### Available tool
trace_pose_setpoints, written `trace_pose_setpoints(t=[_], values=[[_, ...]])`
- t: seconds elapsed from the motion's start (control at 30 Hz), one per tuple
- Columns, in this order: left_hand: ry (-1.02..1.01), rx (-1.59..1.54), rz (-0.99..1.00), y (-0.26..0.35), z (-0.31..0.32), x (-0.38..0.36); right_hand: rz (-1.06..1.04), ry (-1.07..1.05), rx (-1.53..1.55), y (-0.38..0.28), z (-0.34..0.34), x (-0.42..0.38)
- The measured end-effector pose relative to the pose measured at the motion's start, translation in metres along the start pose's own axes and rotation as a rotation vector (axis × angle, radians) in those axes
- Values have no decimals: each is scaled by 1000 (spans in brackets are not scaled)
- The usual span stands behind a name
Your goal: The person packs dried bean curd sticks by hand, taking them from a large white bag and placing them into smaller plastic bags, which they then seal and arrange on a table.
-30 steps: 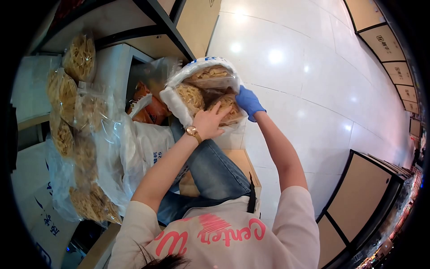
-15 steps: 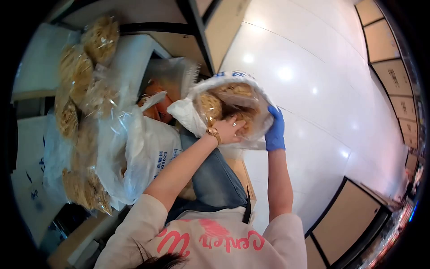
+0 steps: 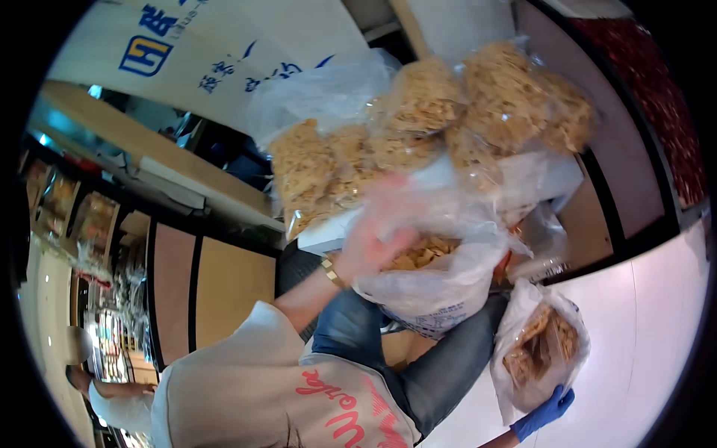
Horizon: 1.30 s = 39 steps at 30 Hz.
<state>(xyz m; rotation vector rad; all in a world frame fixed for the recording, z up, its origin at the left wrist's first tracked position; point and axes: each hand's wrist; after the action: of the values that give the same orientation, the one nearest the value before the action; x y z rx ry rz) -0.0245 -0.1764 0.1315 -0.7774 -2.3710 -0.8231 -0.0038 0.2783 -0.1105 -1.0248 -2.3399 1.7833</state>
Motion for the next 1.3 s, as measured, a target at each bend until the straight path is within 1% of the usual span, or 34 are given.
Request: trace_pose_setpoints(t=[0.03,0.07,0.1,0.13,0.17,0.2,0.23,0.27,0.33,0.37,0.43,0.47,0.53,0.57,0.6,0.63,0.67,0.73,0.8,0.83,0.87,0.9,0.93,0.97,1.03,1.07,1.1,1.13,1.17,1.23,1.3], values=[[64,259,-105,-15,-34,-17,-55,36,-38,-1,1,-5],[262,447,-175,-34,-62,-30,-107,82,-71,-1,1,-11],[434,714,-269,-66,-83,-63,-58,99,-97,-3,0,-16],[537,643,-340,-78,-121,-78,-64,90,-91,-13,5,-26],[753,733,-529,-112,-148,-121,-108,150,-60,-26,11,-39],[956,660,-737,-133,-173,-145,-151,212,-33,-33,15,-46],[1158,567,-946,-152,-196,-169,-167,187,-26,-25,10,-40],[1077,630,-1118,-181,-221,-211,-179,183,-26,-27,13,-40],[1031,535,-1269,-194,-232,-247,-343,295,-212,-36,14,-45],[1040,530,-1271,-196,-235,-256,-353,296,-212,-39,14,-50],[1074,-339,-1313,-193,-232,-260,-508,417,-362,-53,16,-66],[1079,-351,-1316,-191,-230,-261,-517,422,-368,-60,19,-76],[932,-278,-1277,-170,-224,-245,-502,345,-105,-83,29,-97],[1173,-104,-1466,-170,-221,-242,-505,300,-47,-91,38,-105],[1179,-113,-1471,-184,-222,-269,-463,274,-56,-109,52,-125],[1116,-483,-1451,-208,-223,-315,-483,178,16,-123,66,-142],[1030,-846,-1397,-222,-221,-341,-501,82,88,-135,80,-159],[1033,-692,-1389,-193,-207,-308,-480,-98,234,-154,114,-200],[1046,-658,-1297,-189,-194,-304,-639,-344,213,-171,142,-240],[1095,-670,-1278,-192,-194,-306,-530,-544,162,-163,158,-251],[1094,-690,-1277,-192,-190,-302,-427,-725,278,-193,178,-286],[1083,-669,-1245,-189,-187,-296,-294,-964,242,-219,197,-309],[1071,-645,-1210,-188,-184,-293,104,-1227,242,-228,224,-324],[1071,-661,-1202,-192,-179,-291,327,-1437,248,-229,254,-334],[967,-648,-1127,-199,-172,-285,234,-1525,273,-188,325,-354],[971,-654,-1109,-202,-167,-278,214,-1524,273,-195,341,-362],[1015,-654,-1156,-201,-159,-270,-289,-1242,200,-204,355,-366],[1058,-653,-1202,-202,-154,-266,-757,-908,126,-216,369,-368],[1056,-687,-1138,-202,-151,-265,-772,-896,127,-231,382,-367],[1024,-695,-1134,-202,-149,-265,-1288,-841,-188,-262,403,-362],[997,-701,-1108,-204,-145,-267,-1463,-777,-348,-273,427,-369]])
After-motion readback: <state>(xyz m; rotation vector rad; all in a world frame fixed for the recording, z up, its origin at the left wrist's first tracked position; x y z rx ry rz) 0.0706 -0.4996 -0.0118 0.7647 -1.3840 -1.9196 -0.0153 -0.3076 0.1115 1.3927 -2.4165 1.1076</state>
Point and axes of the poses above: each hand's wrist, its own x-axis towards the middle knuckle, its own z-axis out of the palm, y = z × x, and after that the axes turned 11 degrees about z, right-handed
